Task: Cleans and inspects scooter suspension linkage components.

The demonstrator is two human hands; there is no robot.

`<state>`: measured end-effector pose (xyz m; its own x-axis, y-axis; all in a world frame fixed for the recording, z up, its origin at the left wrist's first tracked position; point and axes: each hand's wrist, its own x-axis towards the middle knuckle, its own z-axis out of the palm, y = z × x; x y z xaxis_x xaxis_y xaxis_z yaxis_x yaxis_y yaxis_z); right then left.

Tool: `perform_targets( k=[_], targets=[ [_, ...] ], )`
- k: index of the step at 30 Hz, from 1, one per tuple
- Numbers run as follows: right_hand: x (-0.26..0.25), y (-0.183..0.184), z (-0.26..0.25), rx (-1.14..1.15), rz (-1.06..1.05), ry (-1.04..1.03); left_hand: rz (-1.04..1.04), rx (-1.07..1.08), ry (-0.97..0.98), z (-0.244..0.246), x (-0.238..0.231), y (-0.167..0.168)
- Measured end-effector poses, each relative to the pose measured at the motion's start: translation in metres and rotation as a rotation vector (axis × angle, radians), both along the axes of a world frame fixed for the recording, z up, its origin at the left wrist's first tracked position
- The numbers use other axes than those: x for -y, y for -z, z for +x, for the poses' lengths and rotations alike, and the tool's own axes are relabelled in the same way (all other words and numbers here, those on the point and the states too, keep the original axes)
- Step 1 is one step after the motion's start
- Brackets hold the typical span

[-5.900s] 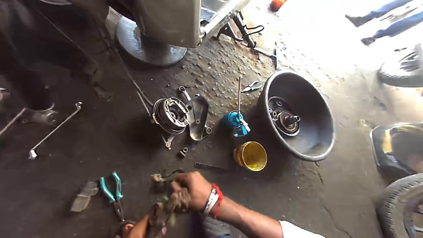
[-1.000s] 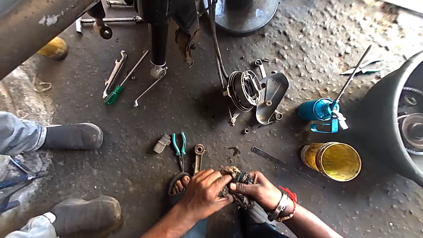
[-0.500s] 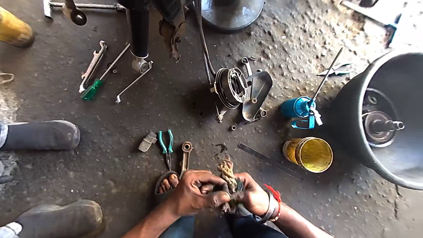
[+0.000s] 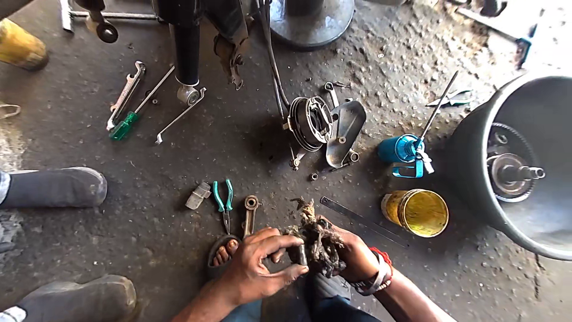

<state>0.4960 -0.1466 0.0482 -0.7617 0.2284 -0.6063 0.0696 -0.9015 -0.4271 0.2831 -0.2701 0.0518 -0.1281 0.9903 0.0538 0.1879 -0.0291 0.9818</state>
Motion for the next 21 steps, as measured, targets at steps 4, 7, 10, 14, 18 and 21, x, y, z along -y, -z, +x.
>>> perform_targets(
  k=[4, 7, 10, 14, 18, 21],
  targets=[
    [0.001, -0.018, -0.013, 0.015, 0.114, -0.258, 0.045, -0.284, 0.007, 0.002, 0.003, 0.007],
    [0.002, -0.019, -0.023, 0.13, 0.482, -0.403, 0.11, -0.462, 0.051, -0.001, 0.004, 0.007],
    [0.0, -0.018, -0.023, 0.189, 0.629, -0.477, 0.16, -0.525, 0.082, -0.002, 0.005, 0.007],
    [-0.003, -0.016, -0.018, 0.169, 0.613, -0.435, -0.015, -0.265, 0.076, 0.0, 0.004, 0.006],
    [0.004, -0.011, -0.007, 0.058, 0.477, -0.228, -0.115, 0.05, 0.082, 0.001, -0.002, 0.003],
    [0.016, -0.008, -0.007, -0.027, 0.39, -0.056, -0.154, 0.241, 0.052, 0.003, -0.007, 0.001]
  ],
)
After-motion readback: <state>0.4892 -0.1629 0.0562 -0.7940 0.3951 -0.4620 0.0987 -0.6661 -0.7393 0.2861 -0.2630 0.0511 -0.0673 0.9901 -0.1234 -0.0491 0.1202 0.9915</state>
